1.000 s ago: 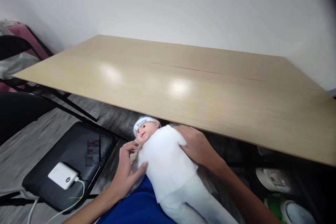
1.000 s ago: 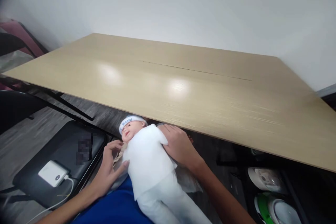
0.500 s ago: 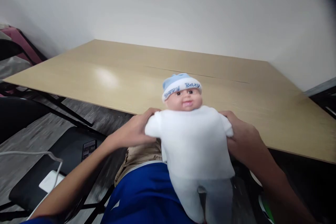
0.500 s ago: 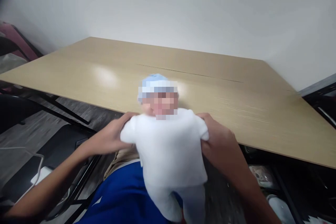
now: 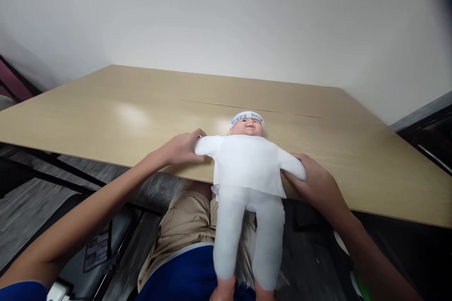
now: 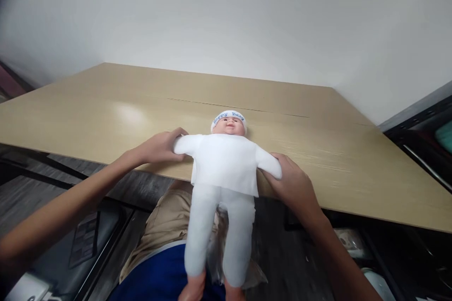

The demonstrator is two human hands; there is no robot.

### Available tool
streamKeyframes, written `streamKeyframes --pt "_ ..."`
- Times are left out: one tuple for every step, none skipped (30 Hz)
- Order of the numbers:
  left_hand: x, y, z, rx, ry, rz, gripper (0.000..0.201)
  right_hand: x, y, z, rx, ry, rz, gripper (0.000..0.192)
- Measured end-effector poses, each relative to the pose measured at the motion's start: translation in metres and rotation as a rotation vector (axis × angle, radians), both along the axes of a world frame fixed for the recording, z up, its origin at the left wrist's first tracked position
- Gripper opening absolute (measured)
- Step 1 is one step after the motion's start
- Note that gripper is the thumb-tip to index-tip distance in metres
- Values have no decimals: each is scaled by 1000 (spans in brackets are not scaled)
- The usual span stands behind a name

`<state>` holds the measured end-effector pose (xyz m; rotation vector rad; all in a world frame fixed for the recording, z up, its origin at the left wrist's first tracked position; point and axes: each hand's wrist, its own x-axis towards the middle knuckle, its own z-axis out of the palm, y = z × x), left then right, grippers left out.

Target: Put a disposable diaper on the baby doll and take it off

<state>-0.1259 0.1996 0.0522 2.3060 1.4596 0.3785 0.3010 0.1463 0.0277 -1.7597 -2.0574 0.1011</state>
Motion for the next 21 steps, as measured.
streamKeyframes --pt "-3 5 -3 31 29 28 65 1 4 -3 18 13 -11 48" --pt "-6 11 -5 63 52 50 62 1 10 -6 31 24 -16 51" --pt "-8 18 -8 92 71 67 60 1 18 -8 37 35 -12 53" --pt "-9 27 -10 117 84 82 59 0 27 -10 38 43 -7 54" --pt "-11 37 -13 137 89 98 59 -1 38 -12 40 49 -1 56" --pt "-12 49 -16 154 88 118 61 -2 52 -14 44 52 3 57" --pt "-12 61 -19 168 83 142 64 -3 66 -16 51 51 7 58" --pt "-13 75 -23 179 75 169 67 -4 82 -19 61 50 12 59" --pt "-14 88 -27 188 67 196 69 -5 99 -21 74 49 17 60" --pt "-15 102 -30 198 58 220 70 -6 116 -24 90 50 23 60" --pt "-15 117 -34 211 47 242 71 -8 134 -26 108 53 30 61" --pt "-16 131 -37 227 37 259 71 -9 151 -29 126 55 40 62" --pt "-17 146 -40 249 28 274 70 -10 167 -31 148 56 49 63" --pt "-17 160 -43 276 23 285 69 -11 184 -33 166 56 61 64" --pt "-17 175 -46 306 22 295 69 -12 199 -34 183 55 72 65" --pt "-17 189 -48 335 24 301 69 -13 214 -35 196 52 81 66" --pt "-17 204 -50 362 27 305 69 -13 229 -35 208 49 86 67" --pt "-16 218 -52 388 30 310 69 -13 243 -35 217 45 91 67" --pt "-16 232 -54 410 35 316 70 -13 257 -35 225 42 94 67" --pt "-15 246 -56 429 39 322 70 -12 270 -35 234 37 98 67" --pt "-14 260 -57 445 46 327 71 -12 284 -34 243 33 101 67"
